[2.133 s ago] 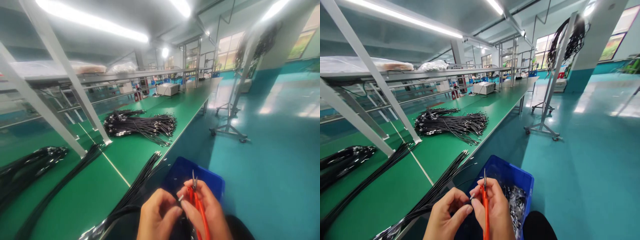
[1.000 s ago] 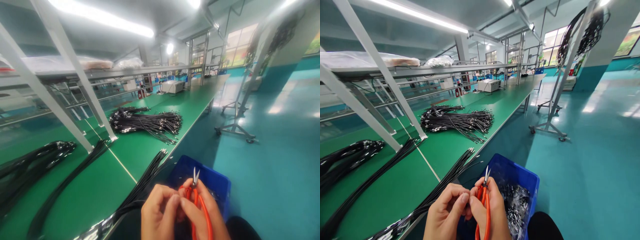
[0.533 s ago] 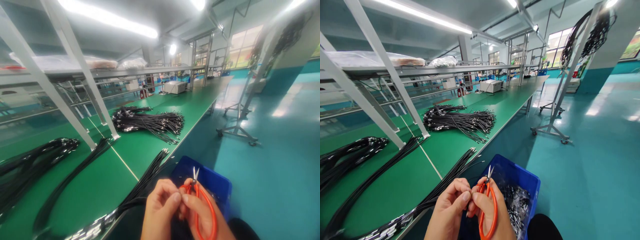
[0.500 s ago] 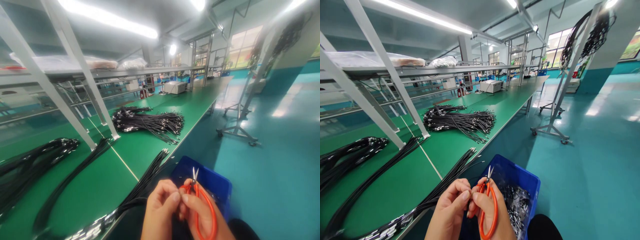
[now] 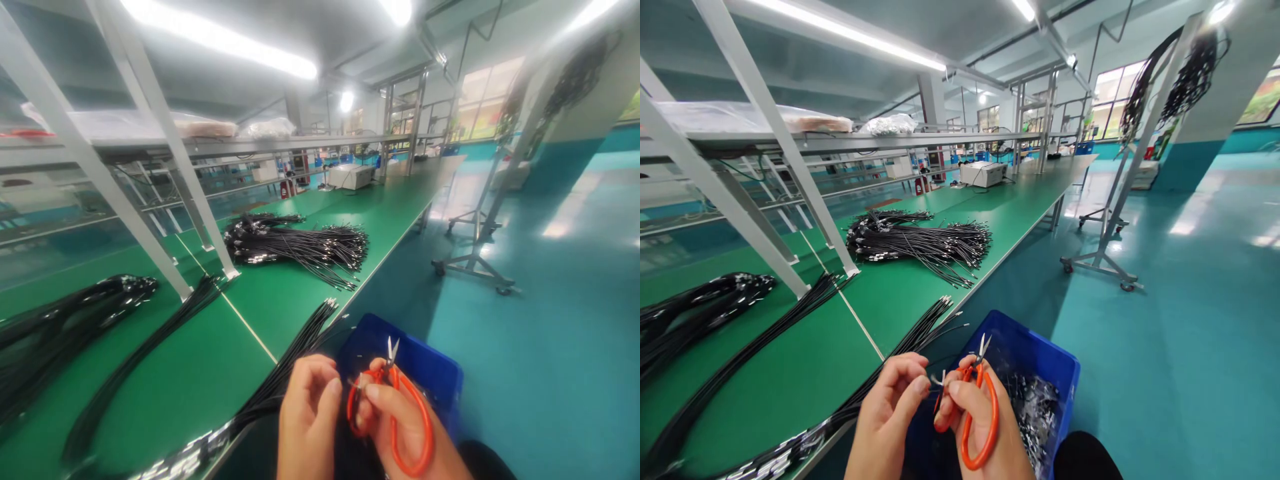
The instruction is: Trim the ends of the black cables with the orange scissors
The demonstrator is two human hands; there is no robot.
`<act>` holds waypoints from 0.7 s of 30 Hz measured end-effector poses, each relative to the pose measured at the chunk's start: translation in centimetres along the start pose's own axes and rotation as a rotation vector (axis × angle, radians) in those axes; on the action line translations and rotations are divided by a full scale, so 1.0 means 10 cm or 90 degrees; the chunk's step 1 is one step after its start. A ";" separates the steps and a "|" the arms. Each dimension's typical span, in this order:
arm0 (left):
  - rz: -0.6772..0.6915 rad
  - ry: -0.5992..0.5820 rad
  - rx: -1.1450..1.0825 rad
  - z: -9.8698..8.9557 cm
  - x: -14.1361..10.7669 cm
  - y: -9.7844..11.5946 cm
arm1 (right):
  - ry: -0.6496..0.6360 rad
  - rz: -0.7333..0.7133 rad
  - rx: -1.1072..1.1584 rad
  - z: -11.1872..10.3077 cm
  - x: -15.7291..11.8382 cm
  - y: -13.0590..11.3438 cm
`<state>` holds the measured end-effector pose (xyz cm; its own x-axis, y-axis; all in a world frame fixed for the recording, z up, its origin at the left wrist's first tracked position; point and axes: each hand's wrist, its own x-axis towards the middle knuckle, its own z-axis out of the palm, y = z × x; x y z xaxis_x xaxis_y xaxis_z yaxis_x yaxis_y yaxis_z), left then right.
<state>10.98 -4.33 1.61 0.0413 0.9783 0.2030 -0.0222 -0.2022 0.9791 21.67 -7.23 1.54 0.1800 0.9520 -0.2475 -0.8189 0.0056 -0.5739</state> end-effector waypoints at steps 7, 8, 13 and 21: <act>0.319 0.123 0.350 0.05 -0.08 0.02 | 0.059 0.019 -0.020 0.01 -0.05 -0.03; 0.319 0.129 0.356 0.03 -0.08 0.01 | 0.057 0.021 -0.017 0.01 -0.05 -0.03; 0.125 0.006 0.201 -0.10 -0.07 -0.03 | 0.037 0.002 -0.013 0.06 -0.04 -0.03; -0.084 -0.136 0.000 -0.10 -0.04 -0.05 | 0.065 -0.054 -0.100 0.17 -0.03 -0.06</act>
<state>9.98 -4.57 1.06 0.2546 0.9644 0.0713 -0.0023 -0.0731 0.9973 21.20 -6.99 3.26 0.3053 0.9142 -0.2665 -0.7051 0.0289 -0.7085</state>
